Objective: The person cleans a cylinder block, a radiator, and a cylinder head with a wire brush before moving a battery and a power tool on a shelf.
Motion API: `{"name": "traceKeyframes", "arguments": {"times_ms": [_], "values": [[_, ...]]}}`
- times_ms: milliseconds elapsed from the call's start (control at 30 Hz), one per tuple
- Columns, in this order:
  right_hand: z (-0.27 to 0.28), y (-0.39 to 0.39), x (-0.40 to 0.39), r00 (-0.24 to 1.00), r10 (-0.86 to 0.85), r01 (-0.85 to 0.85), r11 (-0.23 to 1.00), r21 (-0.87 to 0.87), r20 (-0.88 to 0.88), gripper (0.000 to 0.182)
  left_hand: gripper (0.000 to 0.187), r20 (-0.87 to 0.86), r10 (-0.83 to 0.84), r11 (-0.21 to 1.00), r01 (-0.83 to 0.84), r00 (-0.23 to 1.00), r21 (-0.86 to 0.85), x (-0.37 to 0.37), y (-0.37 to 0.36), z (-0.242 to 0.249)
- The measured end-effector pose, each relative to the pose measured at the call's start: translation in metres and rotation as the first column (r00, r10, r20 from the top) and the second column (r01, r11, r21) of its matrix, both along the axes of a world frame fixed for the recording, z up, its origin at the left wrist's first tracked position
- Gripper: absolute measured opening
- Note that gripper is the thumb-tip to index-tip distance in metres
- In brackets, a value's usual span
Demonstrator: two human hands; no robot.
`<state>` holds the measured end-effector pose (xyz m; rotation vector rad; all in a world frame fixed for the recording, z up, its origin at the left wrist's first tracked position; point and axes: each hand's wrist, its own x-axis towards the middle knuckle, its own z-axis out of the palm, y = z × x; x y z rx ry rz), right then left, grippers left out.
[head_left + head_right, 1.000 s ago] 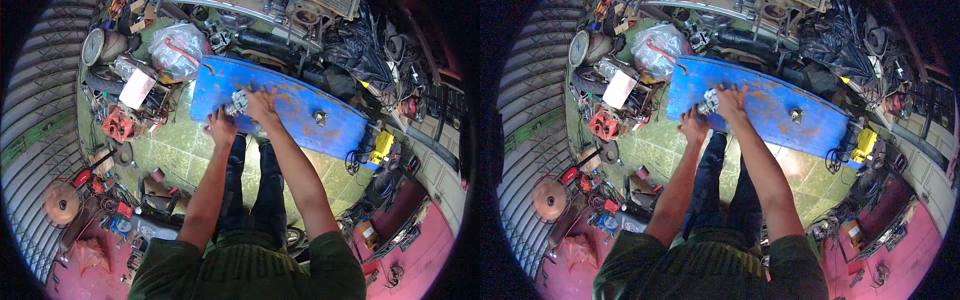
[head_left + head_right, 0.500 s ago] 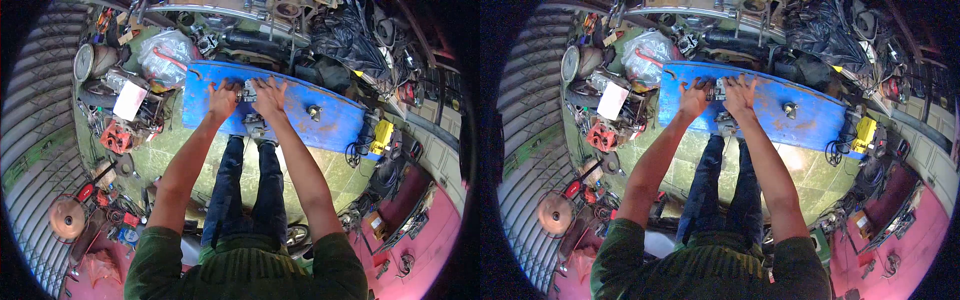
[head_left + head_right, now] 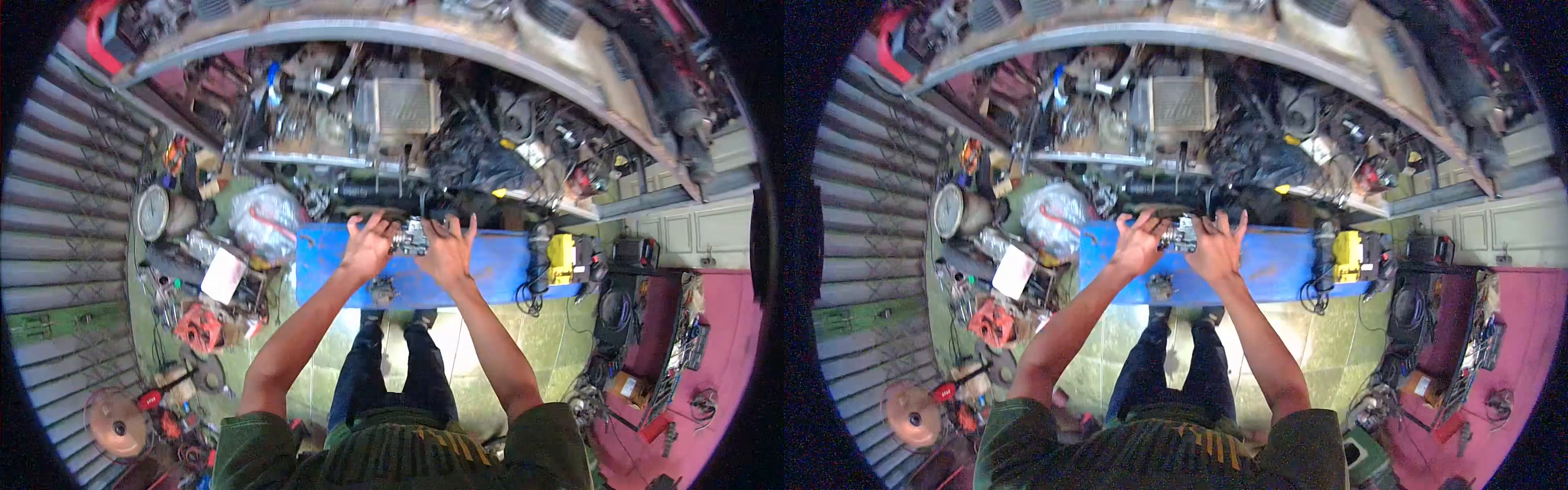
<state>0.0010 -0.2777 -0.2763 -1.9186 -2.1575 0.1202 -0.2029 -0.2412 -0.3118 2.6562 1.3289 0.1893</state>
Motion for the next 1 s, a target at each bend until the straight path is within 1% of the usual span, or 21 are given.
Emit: {"name": "traceKeyframes", "arguments": {"times_ms": [33,100,133,167,233,267,300,400,433,500,533,567,600,700,733,767,1000], "values": [[0.023,0.004,0.009,1.000,-0.012,0.011,0.999,0.034,0.008,0.069,0.062,0.008,-0.012,0.999,0.011,1.000,0.034,0.010,0.008,0.024],[0.066,0.007,0.029,0.999,-0.037,0.030,0.984,0.176,0.037,0.066,0.067,0.044,-0.052,0.994,0.048,0.998,0.101,0.033,0.021,0.071],[0.089,0.010,0.038,0.998,-0.057,0.045,0.968,0.245,0.041,0.068,0.067,0.043,-0.075,0.986,0.067,0.996,0.150,0.043,0.028,0.095],[0.111,0.013,0.048,0.995,-0.078,0.059,0.962,0.266,0.063,0.073,0.065,0.065,-0.091,0.979,0.077,0.994,0.190,0.055,0.038,0.111],[0.152,0.021,0.066,0.990,-0.117,0.086,0.936,0.341,0.073,0.079,0.064,0.097,-0.162,0.917,0.113,0.982,0.383,0.076,0.057,0.151],[0.173,0.025,0.073,0.980,-0.174,0.121,0.904,0.410,0.094,0.074,0.063,0.127,-0.165,0.912,0.102,0.978,0.398,0.089,0.064,0.173],[0.185,0.031,0.085,0.975,-0.196,0.119,0.862,0.492,0.108,0.073,0.061,0.091,-0.177,0.881,0.117,0.980,0.458,0.100,0.074,0.190],[0.237,0.049,0.117,0.969,-0.231,0.138,0.804,0.578,0.091,0.068,0.060,0.143,-0.210,0.813,0.091,0.967,0.574,0.136,0.102,0.241],[0.250,0.057,0.126,0.973,-0.220,0.124,0.750,0.650,0.069,0.066,0.063,0.197,-0.223,0.815,0.071,0.955,0.575,0.148,0.114,0.255],[0.269,0.075,0.148,0.971,-0.228,0.110,0.703,0.703,0.075,0.067,0.066,0.186,-0.203,0.768,0.038,0.961,0.640,0.169,0.130,0.281],[0.278,0.085,0.158,0.971,-0.229,0.111,0.696,0.709,0.072,0.067,0.068,0.228,-0.225,0.752,0.020,0.947,0.659,0.179,0.139,0.295],[0.286,0.094,0.168,0.972,-0.218,0.082,0.654,0.752,0.084,0.071,0.069,0.234,-0.220,0.746,0.009,0.947,0.666,0.187,0.147,0.307],[0.292,0.104,0.177,0.973,-0.207,0.050,0.608,0.792,0.097,0.075,0.070,0.256,-0.225,0.734,-0.009,0.940,0.679,0.196,0.156,0.311],[0.304,0.137,0.200,0.973,-0.188,0.005,0.600,0.800,0.135,0.073,0.073,0.277,-0.226,0.691,-0.047,0.934,0.721,0.218,0.185,0.322],[0.307,0.147,0.206,0.970,-0.182,-0.011,0.622,0.783,0.158,0.075,0.073,0.260,-0.202,0.678,-0.057,0.944,0.733,0.222,0.194,0.323],[0.308,0.158,0.211,0.971,-0.178,-0.018,0.616,0.788,0.162,0.075,0.073,0.246,-0.177,0.663,-0.069,0.953,0.746,0.227,0.204,0.324],[0.285,0.210,0.222,0.962,-0.147,-0.078,0.657,0.750,0.229,0.079,0.070,0.236,-0.112,0.720,-0.085,0.965,0.689,0.234,0.241,0.308]]}}
